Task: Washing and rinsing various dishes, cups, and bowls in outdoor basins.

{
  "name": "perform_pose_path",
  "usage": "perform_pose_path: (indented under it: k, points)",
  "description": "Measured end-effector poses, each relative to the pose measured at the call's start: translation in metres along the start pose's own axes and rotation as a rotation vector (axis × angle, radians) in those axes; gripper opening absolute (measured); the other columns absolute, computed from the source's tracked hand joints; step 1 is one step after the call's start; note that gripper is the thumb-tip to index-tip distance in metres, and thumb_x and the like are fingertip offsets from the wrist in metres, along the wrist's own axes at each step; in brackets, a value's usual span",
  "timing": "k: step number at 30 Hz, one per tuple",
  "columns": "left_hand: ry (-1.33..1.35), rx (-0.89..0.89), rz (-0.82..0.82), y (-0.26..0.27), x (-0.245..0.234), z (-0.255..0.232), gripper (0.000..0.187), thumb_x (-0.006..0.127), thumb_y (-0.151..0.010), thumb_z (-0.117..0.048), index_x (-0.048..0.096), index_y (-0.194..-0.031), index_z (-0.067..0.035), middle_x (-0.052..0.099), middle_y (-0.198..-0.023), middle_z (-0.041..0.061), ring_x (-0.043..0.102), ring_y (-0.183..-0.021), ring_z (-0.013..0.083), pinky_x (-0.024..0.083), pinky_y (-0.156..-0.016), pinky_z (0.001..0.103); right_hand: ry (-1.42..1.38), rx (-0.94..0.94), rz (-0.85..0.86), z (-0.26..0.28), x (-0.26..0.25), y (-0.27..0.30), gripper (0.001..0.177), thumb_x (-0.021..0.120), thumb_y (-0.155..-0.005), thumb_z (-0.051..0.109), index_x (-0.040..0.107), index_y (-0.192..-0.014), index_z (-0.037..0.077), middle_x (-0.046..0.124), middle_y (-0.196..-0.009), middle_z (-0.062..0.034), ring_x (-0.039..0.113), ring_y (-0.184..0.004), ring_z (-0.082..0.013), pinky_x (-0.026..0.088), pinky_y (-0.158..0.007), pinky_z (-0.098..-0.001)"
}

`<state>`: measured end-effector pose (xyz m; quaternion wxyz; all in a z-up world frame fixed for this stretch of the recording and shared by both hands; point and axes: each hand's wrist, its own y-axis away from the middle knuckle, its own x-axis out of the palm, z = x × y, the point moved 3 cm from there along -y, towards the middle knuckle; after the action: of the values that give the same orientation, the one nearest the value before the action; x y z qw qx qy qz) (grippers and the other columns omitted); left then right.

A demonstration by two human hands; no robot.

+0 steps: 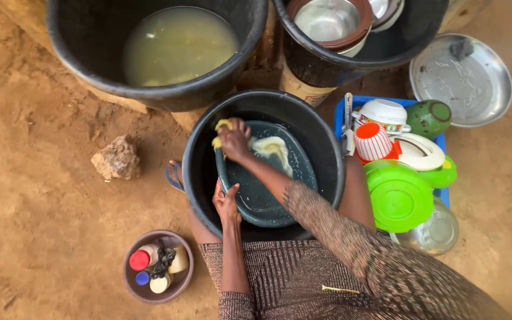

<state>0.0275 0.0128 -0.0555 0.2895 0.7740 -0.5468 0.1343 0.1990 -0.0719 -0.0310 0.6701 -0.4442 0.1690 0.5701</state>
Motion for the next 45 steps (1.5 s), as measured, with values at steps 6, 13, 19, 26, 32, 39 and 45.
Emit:
perform_pose_path:
  k: [6,13,19,26,32,39,45]
  points:
    - [-0.021,0.009,-0.014,0.006,0.018,-0.023,0.063,0.063,-0.079,0.01,0.059,-0.142,0.002,0.072,-0.11,0.008,0.068,-0.093,0.0164,0.055,-0.086,0.03,0.556,-0.21,0.23,-0.143,-0.03,0.037,0.056,0.061,-0.094,0.043,0.065,-0.135,0.004,0.053,-0.14,-0.022,0.044,-0.133,-0.0343,0.034,-0.103,-0.0622]
    - [-0.067,-0.041,-0.134,0.006,0.017,-0.018,0.057,0.063,-0.081,0.013,0.063,-0.137,0.001,0.073,-0.107,0.006,0.068,-0.088,0.0162,0.056,-0.079,0.03,0.948,0.098,0.988,-0.157,-0.083,0.176,0.046,0.043,-0.108,0.033,0.047,-0.152,0.02,0.014,-0.168,-0.0352,0.024,-0.142,-0.0596,0.023,-0.103,-0.0758]
    - [-0.071,0.021,-0.12,0.001,-0.006,0.0,0.044,0.067,-0.089,0.003,0.064,-0.133,0.0,0.073,-0.108,0.002,0.066,-0.09,0.0116,0.055,-0.082,0.026,-0.137,0.224,1.38,-0.07,-0.061,0.238,0.06,0.038,-0.108,0.044,0.026,-0.162,0.02,0.034,-0.162,-0.0195,0.042,-0.145,-0.0393,0.031,-0.12,-0.058]
    - [-0.057,0.027,-0.147,-0.011,-0.02,0.008,0.034,0.063,-0.108,-0.026,0.069,-0.123,0.003,0.066,-0.095,-0.002,0.058,-0.082,0.006,0.048,-0.069,0.023,-0.428,-0.153,0.891,-0.017,0.016,0.168,0.079,0.051,-0.097,0.032,0.02,-0.161,-0.003,0.004,-0.171,-0.0197,-0.007,-0.157,-0.0329,-0.003,-0.125,-0.0534]
    - [-0.237,0.107,-0.074,0.005,0.005,-0.019,0.043,0.072,-0.084,0.007,0.067,-0.126,0.002,0.072,-0.107,0.001,0.066,-0.092,0.0095,0.054,-0.08,0.024,0.189,-0.135,0.761,0.0,-0.046,0.08,0.057,0.044,-0.102,0.041,0.046,-0.151,0.013,0.012,-0.17,-0.0049,-0.006,-0.157,-0.0351,-0.007,-0.123,-0.064]
    - [-0.261,0.127,-0.086,0.002,0.011,-0.018,0.057,0.061,-0.08,0.018,0.061,-0.135,0.004,0.073,-0.113,0.007,0.068,-0.093,0.0147,0.055,-0.086,0.027,0.573,-0.284,0.728,-0.153,-0.041,0.115,0.06,0.047,-0.099,0.045,0.052,-0.147,0.01,0.018,-0.174,-0.0059,0.001,-0.16,-0.0323,-0.001,-0.123,-0.0637]
    - [-0.321,0.142,-0.146,0.006,0.006,-0.014,0.058,0.059,-0.079,0.019,0.061,-0.135,0.005,0.072,-0.113,0.01,0.069,-0.091,0.0167,0.056,-0.084,0.029,0.495,-0.021,1.541,-0.104,-0.116,0.213,0.06,0.035,-0.106,0.065,0.068,-0.14,0.029,0.039,-0.155,-0.029,0.034,-0.143,-0.0514,0.02,-0.119,-0.0666]
